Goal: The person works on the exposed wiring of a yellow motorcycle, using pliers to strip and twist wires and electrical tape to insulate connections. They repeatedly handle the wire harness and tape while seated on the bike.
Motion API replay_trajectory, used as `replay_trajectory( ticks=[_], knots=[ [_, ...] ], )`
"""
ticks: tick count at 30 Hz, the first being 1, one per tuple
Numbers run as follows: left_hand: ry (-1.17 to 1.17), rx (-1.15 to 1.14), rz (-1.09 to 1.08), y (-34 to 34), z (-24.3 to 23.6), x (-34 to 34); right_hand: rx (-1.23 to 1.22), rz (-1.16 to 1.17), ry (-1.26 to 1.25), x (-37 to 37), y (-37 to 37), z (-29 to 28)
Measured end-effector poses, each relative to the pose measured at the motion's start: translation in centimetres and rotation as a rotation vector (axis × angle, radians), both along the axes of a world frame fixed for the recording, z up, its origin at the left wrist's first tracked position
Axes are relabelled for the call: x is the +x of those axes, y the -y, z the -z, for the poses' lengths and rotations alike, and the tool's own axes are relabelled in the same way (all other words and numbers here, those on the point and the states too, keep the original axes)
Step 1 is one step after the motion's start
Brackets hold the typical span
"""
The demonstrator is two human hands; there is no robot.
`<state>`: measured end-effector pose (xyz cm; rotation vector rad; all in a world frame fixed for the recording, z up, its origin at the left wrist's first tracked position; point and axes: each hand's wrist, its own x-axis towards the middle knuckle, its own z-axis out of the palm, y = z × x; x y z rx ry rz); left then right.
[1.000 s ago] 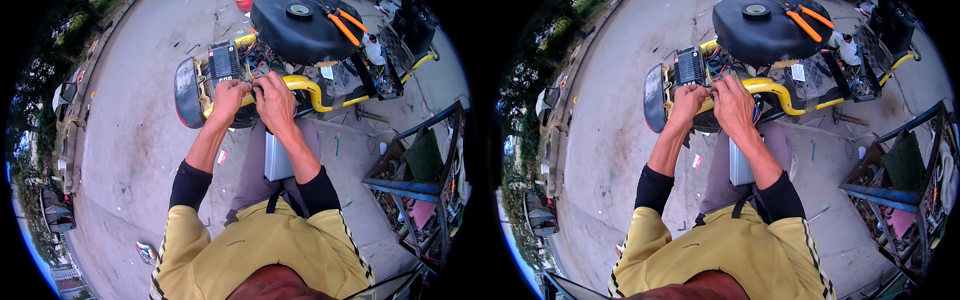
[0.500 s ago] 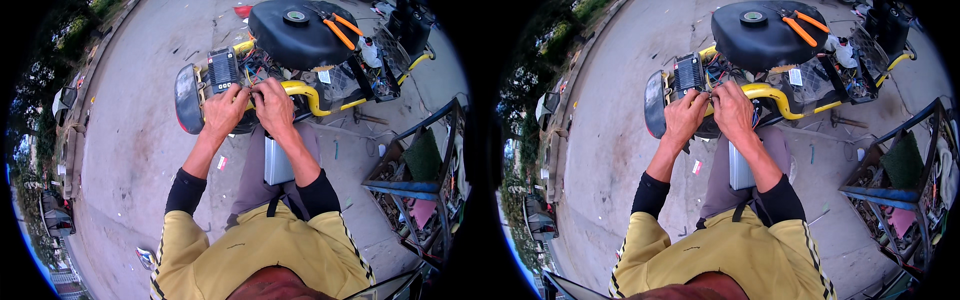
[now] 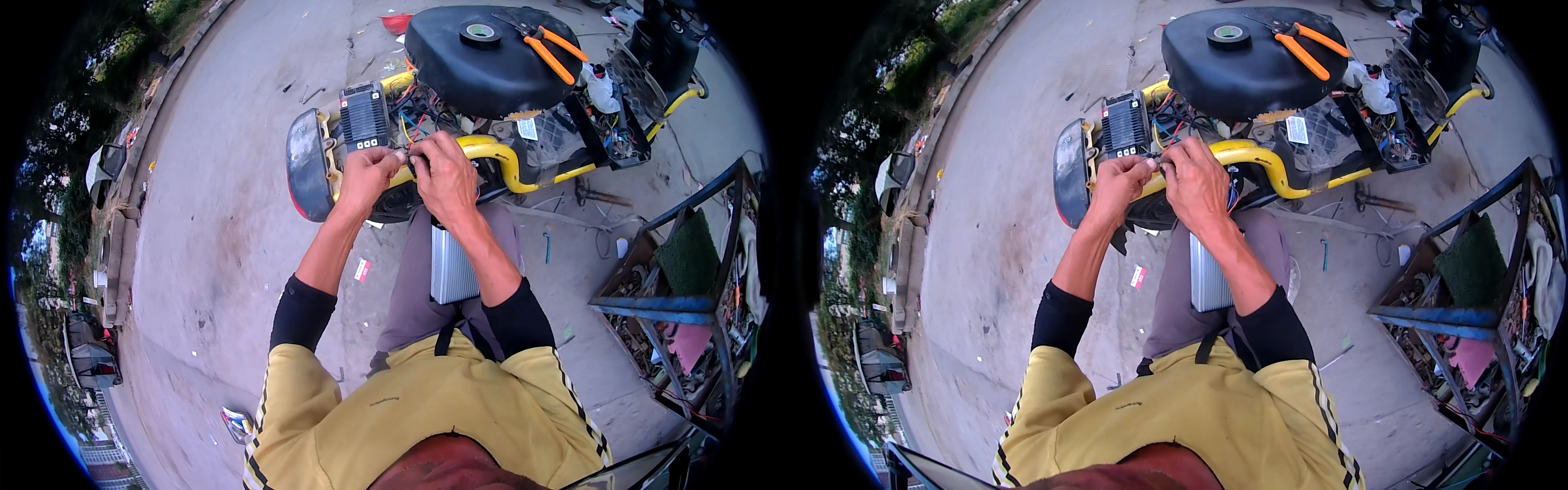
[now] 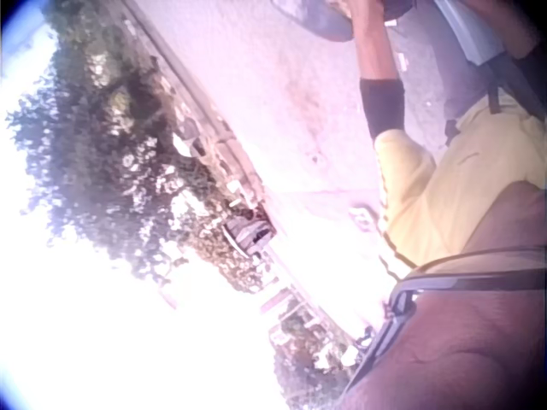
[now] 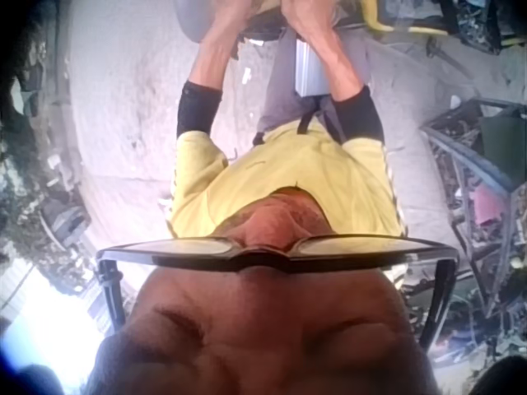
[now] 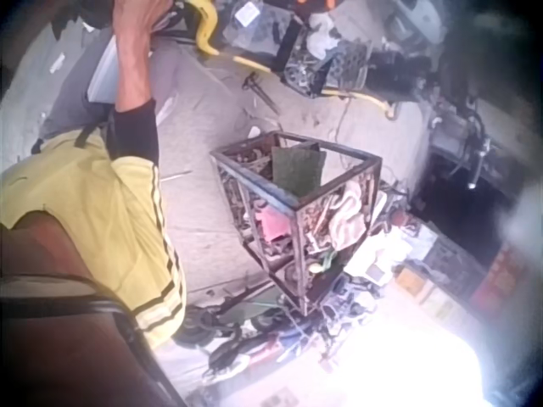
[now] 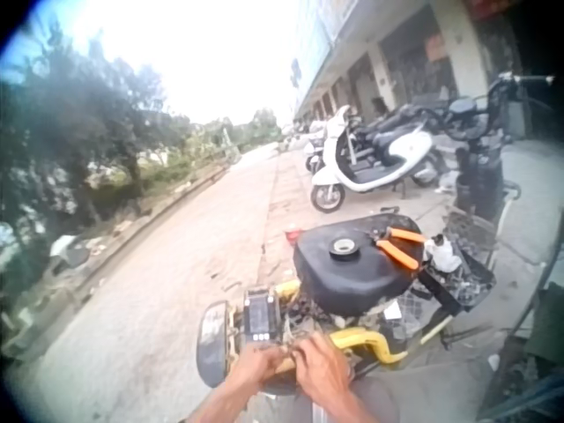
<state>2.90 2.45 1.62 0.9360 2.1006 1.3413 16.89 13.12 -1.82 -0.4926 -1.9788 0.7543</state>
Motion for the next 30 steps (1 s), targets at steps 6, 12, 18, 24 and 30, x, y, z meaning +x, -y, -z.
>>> replay_trajectory(
  ticks=[6, 12, 18, 24, 30],
  knots=[
    [-1.272, 0.098, 0.045, 1.2, -0.5, 2.4, -0.038, 0.011, 0.006, 0.0, 0.1, 0.0],
    [-1.375, 0.097, 0.091, 0.6, 0.4, 1.4, -0.037, 0.000, 0.016, 0.1, 0.1, 0.1],
    [-0.254, -0.021, -0.058, -0.8, 1.5, 1.0, -0.011, -0.004, 0.006, 0.2, 0.0, 0.1],
    [-0.172, 0.030, -0.032, 0.9, 0.7, 1.0, -0.061, -0.023, 0.018, 0.2, 0.1, -0.2],
    [-1.322, 0.092, 0.053, 1.1, -0.6, 2.1, -0.102, -0.007, 0.027, 0.2, 0.0, -0.1]
  ],
)
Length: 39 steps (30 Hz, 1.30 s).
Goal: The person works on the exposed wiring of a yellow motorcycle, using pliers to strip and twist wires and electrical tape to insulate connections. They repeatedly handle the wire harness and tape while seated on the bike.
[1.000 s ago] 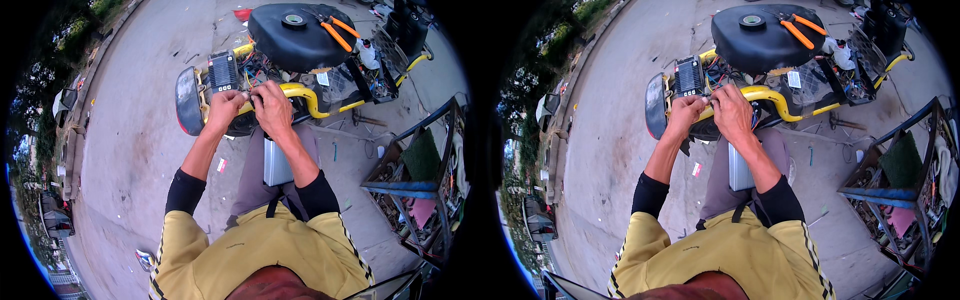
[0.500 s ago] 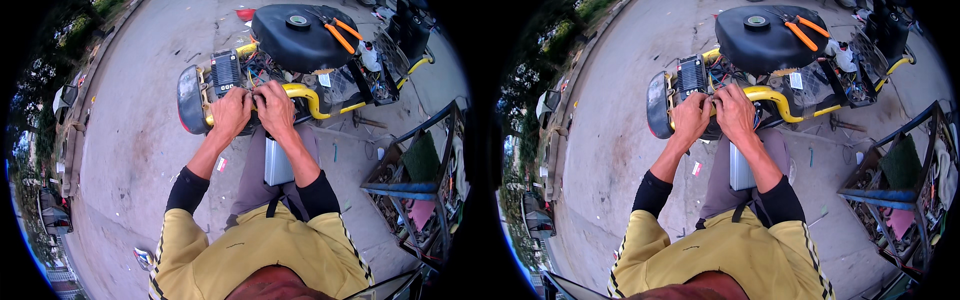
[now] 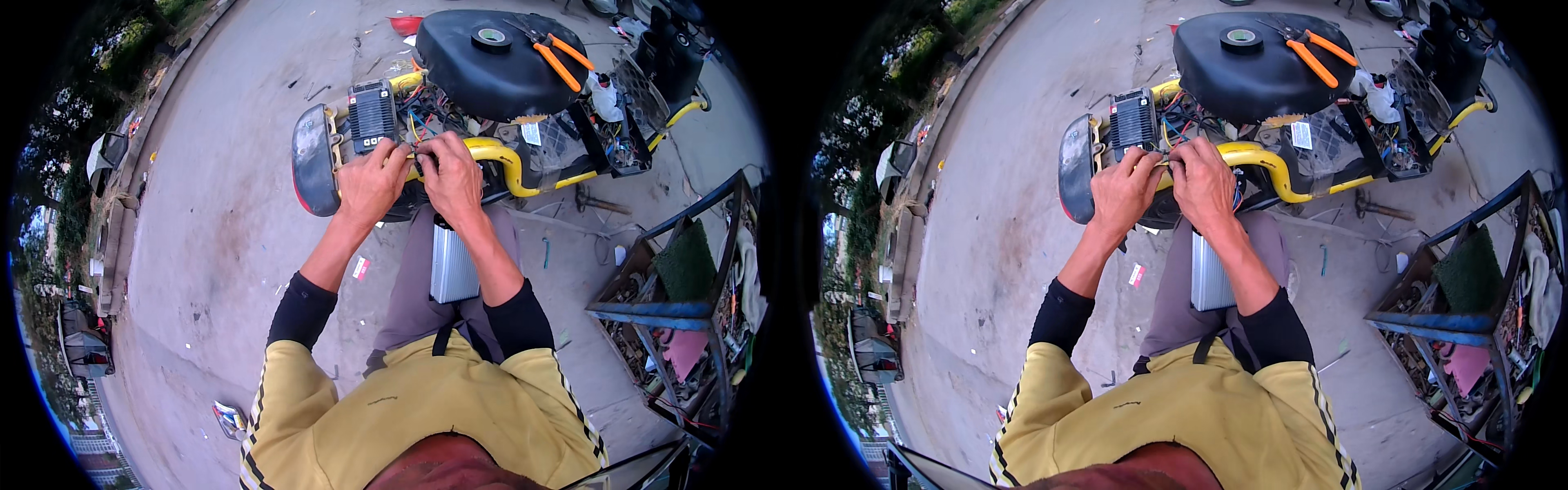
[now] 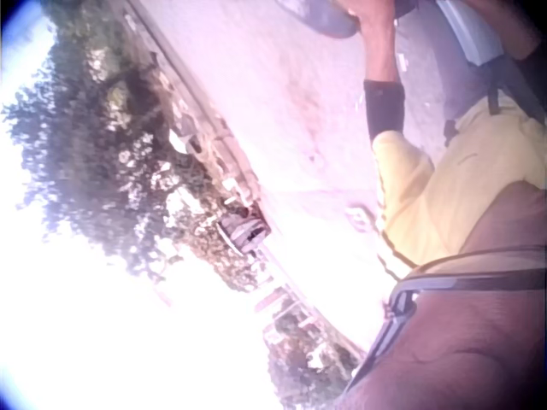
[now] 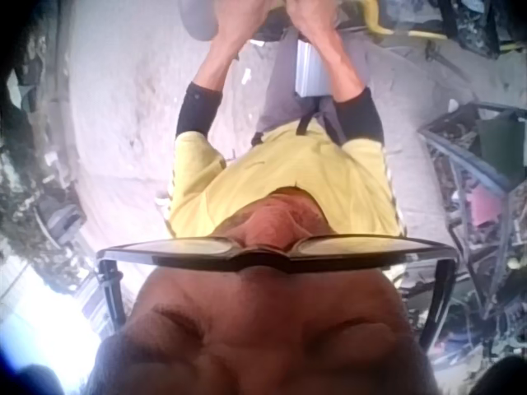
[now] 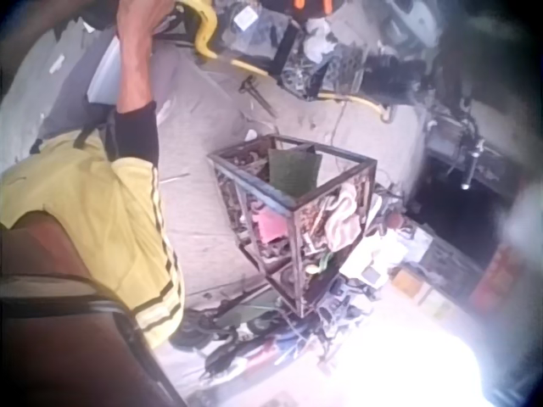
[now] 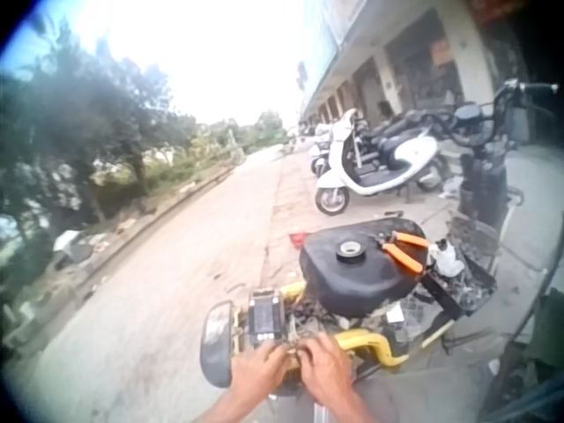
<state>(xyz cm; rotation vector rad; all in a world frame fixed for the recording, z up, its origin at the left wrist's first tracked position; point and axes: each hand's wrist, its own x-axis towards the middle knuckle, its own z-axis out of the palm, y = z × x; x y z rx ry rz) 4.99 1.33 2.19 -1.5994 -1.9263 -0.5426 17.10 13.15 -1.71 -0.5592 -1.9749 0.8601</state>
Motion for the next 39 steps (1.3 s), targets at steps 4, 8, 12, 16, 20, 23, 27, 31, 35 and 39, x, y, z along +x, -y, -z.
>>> replay_trajectory(
  ticks=[4, 8, 12, 16, 20, 23, 27, 31, 35, 39],
  knots=[
    [-0.025, 0.024, 0.023, -0.4, 1.1, -0.8, 0.015, -0.018, -0.002, 0.0, 0.2, 0.0],
    [0.688, 0.102, -0.021, -1.6, 3.5, -1.5, 0.052, -0.006, -0.007, 0.0, 0.2, -0.1],
    [1.803, -0.013, 0.032, -1.6, 1.2, -1.7, 0.034, 0.004, -0.008, 0.0, 0.0, 0.3],
    [1.053, -0.029, -0.012, 0.3, 1.2, -1.2, -0.004, -0.034, 0.017, 0.1, 0.3, -0.1],
    [0.106, 0.035, 0.012, 0.3, 0.5, -0.2, 0.017, -0.002, 0.002, 0.0, 0.2, -0.1],
    [-0.023, 0.023, 0.042, -0.3, 0.5, -0.3, 0.010, -0.005, 0.002, 0.0, 0.3, -0.1],
    [0.129, 0.013, -0.029, -0.7, 2.4, -0.8, 0.013, -0.027, 0.016, 0.0, 0.2, 0.0],
    [1.339, 0.011, -0.007, -1.9, 2.3, -2.0, 0.035, -0.007, 0.005, 0.1, 0.2, -0.1],
    [1.850, 0.015, 0.031, -1.3, 0.5, -1.2, -0.008, -0.023, 0.012, 0.1, 0.2, -0.1],
    [0.667, 0.073, 0.023, 0.1, 0.9, 0.3, 0.006, -0.020, 0.019, 0.0, 0.2, 0.0]
  ],
)
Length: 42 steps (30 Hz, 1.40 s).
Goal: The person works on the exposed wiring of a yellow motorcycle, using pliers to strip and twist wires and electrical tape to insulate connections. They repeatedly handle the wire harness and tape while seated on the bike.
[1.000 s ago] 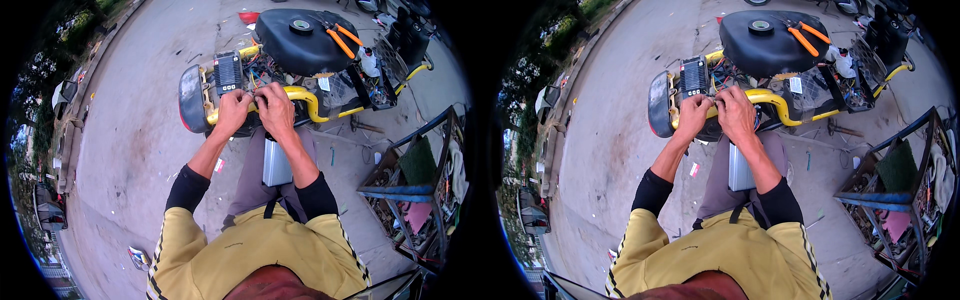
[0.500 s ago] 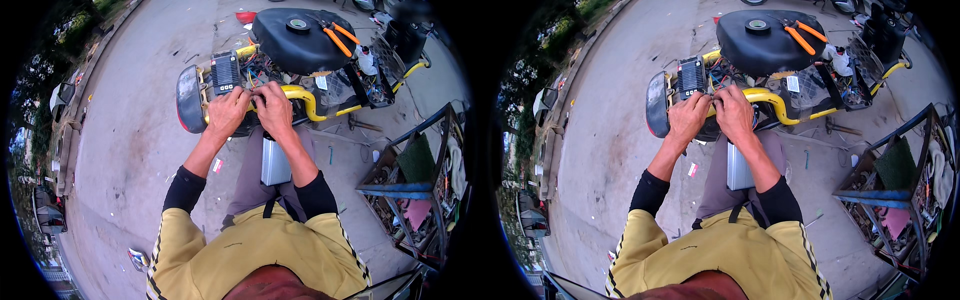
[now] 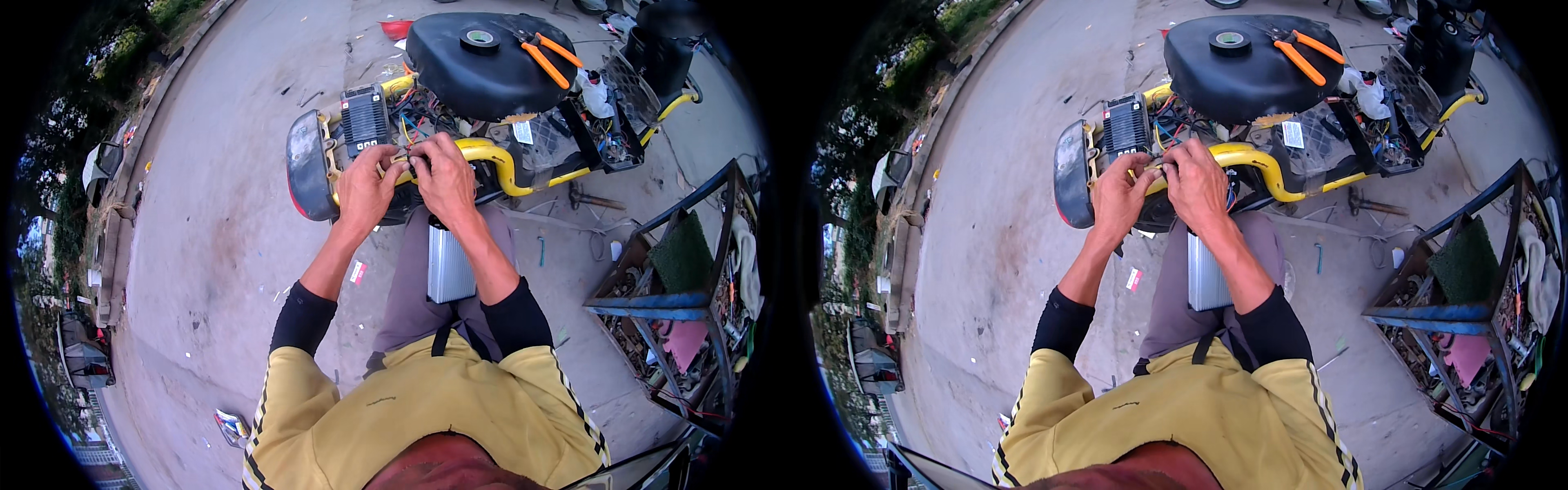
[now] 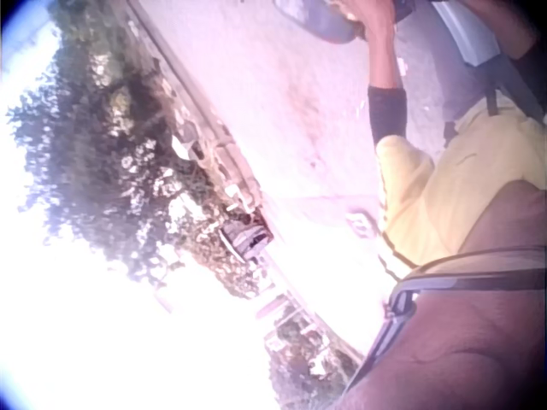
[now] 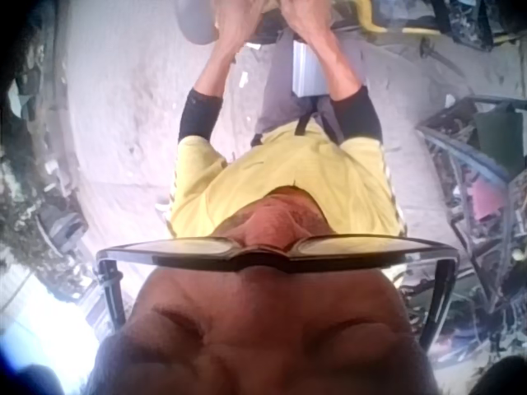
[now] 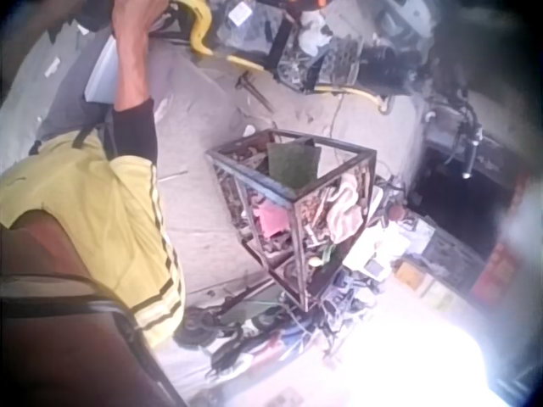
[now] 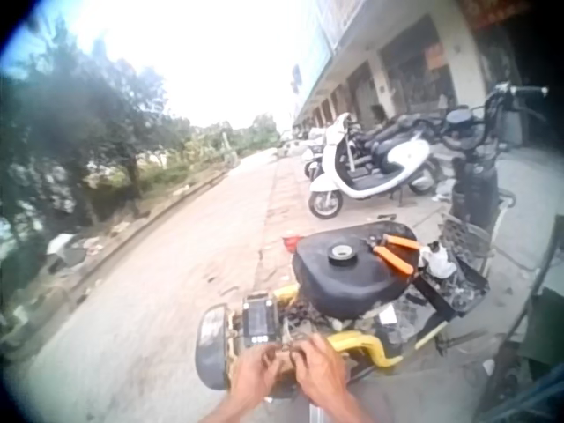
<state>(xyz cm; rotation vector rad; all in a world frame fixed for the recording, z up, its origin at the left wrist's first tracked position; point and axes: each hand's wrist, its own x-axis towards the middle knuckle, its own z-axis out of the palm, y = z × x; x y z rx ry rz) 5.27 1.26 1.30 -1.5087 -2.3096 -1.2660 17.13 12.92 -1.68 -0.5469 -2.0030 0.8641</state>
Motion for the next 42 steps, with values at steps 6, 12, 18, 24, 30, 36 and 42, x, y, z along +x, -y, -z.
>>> replay_trajectory(
  ticks=[6, 12, 18, 24, 30, 36, 42],
  knots=[
    [-0.671, -0.029, -0.035, -0.5, 0.6, -0.2, -0.019, -0.006, -0.006, 0.1, 0.0, -0.1],
    [0.003, -0.155, -0.087, -1.5, 3.1, -2.1, 0.027, -0.003, -0.010, 0.0, -0.1, 0.0],
    [1.113, -0.076, 0.072, -0.9, 0.6, -2.1, -0.027, -0.022, -0.006, 0.2, 0.0, 0.0],
    [-0.551, -0.043, -0.035, 0.0, 0.3, 0.1, -0.030, -0.005, -0.014, 0.1, -0.2, 0.0],
    [-0.502, -0.040, -0.083, -1.0, 1.4, 0.0, -0.040, -0.030, -0.009, 0.3, 0.0, -0.3],
    [1.059, -0.014, 0.083, -2.1, 1.8, -1.4, -0.002, -0.027, -0.018, 0.3, 0.0, 0.0],
    [0.785, -0.059, 0.023, -0.9, 0.2, -0.8, -0.074, -0.049, -0.007, 0.5, 0.0, -0.4]
  ],
)
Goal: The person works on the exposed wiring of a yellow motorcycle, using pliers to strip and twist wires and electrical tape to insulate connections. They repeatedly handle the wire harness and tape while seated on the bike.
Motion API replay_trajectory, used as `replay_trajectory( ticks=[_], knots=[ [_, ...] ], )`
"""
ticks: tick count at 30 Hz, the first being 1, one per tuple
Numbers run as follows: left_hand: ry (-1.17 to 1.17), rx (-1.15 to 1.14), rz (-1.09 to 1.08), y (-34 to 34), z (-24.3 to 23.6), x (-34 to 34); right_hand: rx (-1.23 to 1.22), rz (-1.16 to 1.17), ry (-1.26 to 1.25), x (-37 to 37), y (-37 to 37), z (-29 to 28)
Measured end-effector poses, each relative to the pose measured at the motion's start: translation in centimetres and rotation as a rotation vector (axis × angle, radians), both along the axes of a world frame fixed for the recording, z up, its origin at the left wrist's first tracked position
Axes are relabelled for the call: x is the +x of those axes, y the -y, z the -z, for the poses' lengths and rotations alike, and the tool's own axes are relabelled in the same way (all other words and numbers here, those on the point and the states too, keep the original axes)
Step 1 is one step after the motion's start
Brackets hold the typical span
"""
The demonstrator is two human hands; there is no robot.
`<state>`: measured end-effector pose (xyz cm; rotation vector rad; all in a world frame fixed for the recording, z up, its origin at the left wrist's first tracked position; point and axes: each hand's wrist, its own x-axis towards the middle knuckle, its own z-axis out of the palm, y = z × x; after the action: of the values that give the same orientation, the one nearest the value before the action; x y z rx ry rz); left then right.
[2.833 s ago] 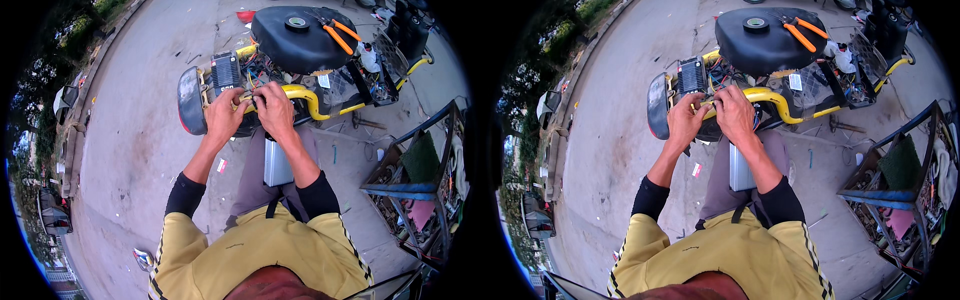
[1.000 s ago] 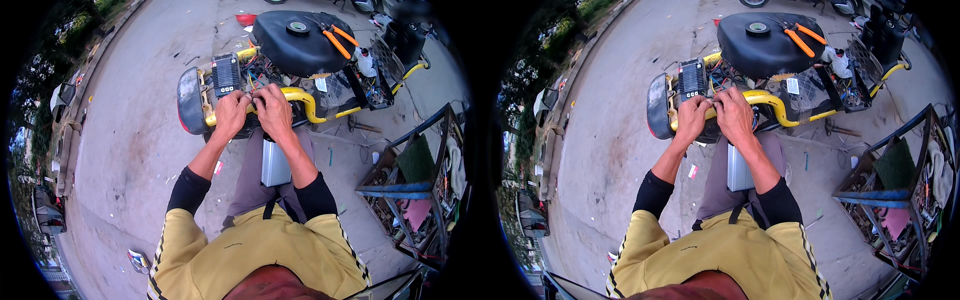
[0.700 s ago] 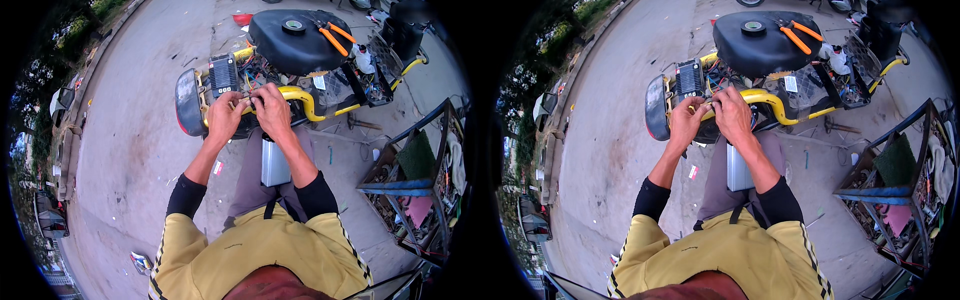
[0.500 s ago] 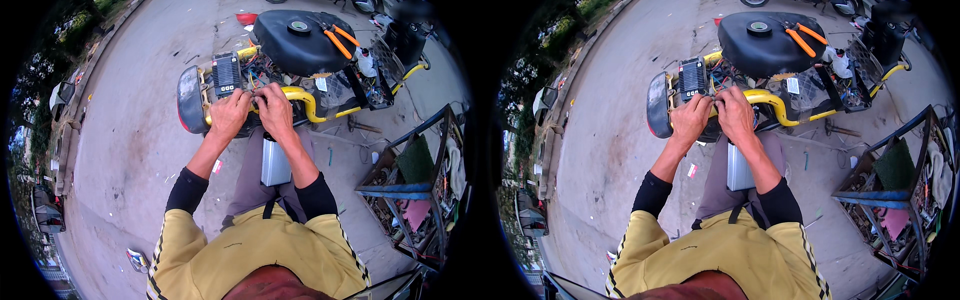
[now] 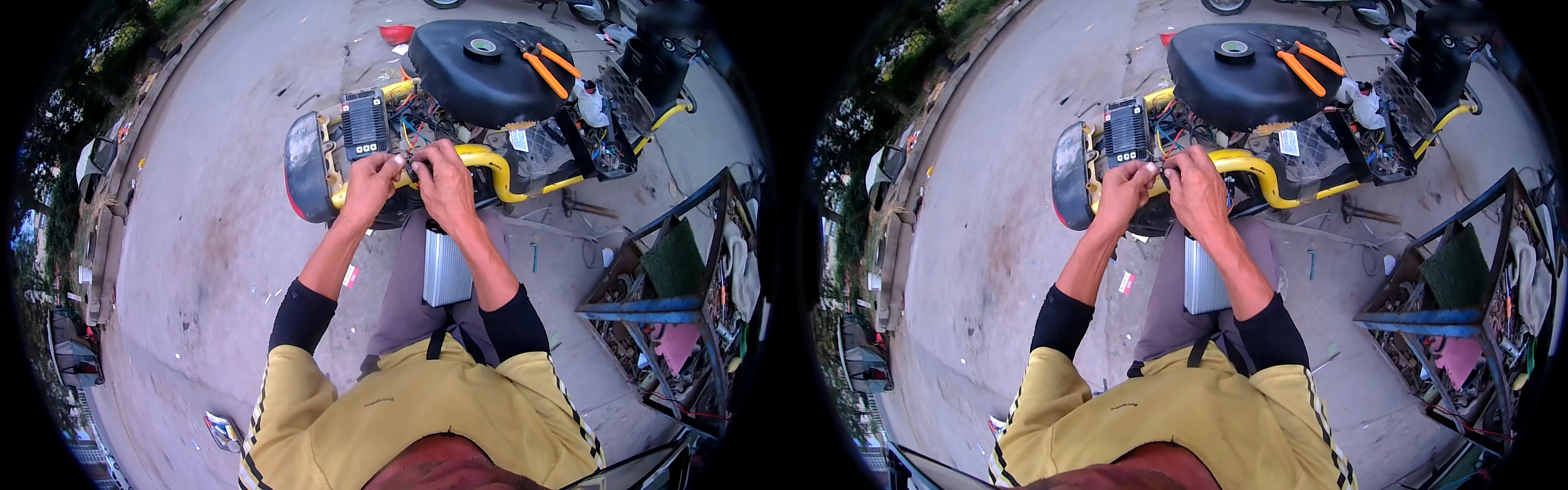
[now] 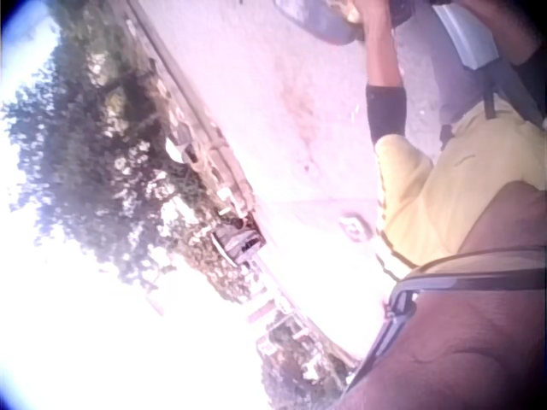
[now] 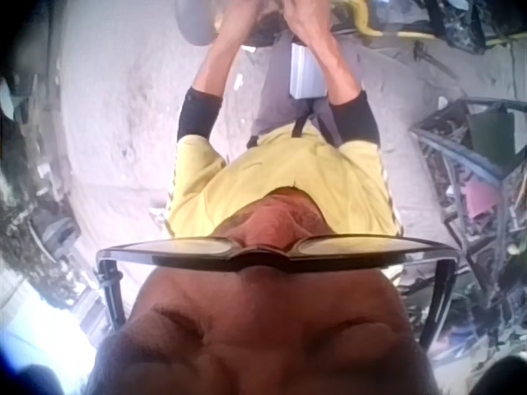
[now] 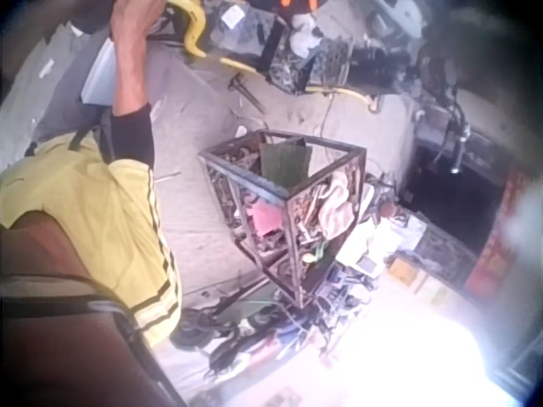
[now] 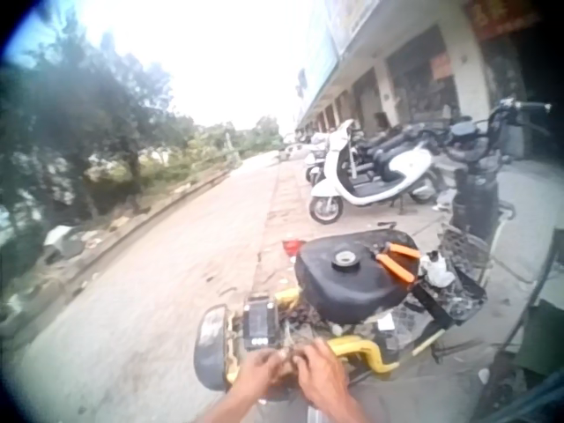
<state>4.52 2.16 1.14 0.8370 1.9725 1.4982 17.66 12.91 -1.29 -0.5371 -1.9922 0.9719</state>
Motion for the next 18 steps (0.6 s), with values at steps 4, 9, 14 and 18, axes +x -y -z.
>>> replay_trajectory(
  ticks=[4, 9, 14, 18],
  knots=[
    [-1.067, 0.002, -0.048, 0.8, 0.4, 1.1, 0.010, 0.000, -0.014, -0.1, -0.1, 0.2],
    [-1.389, 0.010, -0.044, 0.2, 0.3, 1.0, 0.013, 0.003, -0.018, -0.1, -0.1, 0.3],
    [-0.553, 0.052, -0.066, -1.0, 2.6, -0.1, 0.109, 0.012, 0.015, 0.0, 0.4, 0.0],
    [0.102, 0.033, 0.036, -1.1, 2.1, -0.3, 0.122, 0.038, 0.017, 0.0, 0.3, 0.2]
  ],
)
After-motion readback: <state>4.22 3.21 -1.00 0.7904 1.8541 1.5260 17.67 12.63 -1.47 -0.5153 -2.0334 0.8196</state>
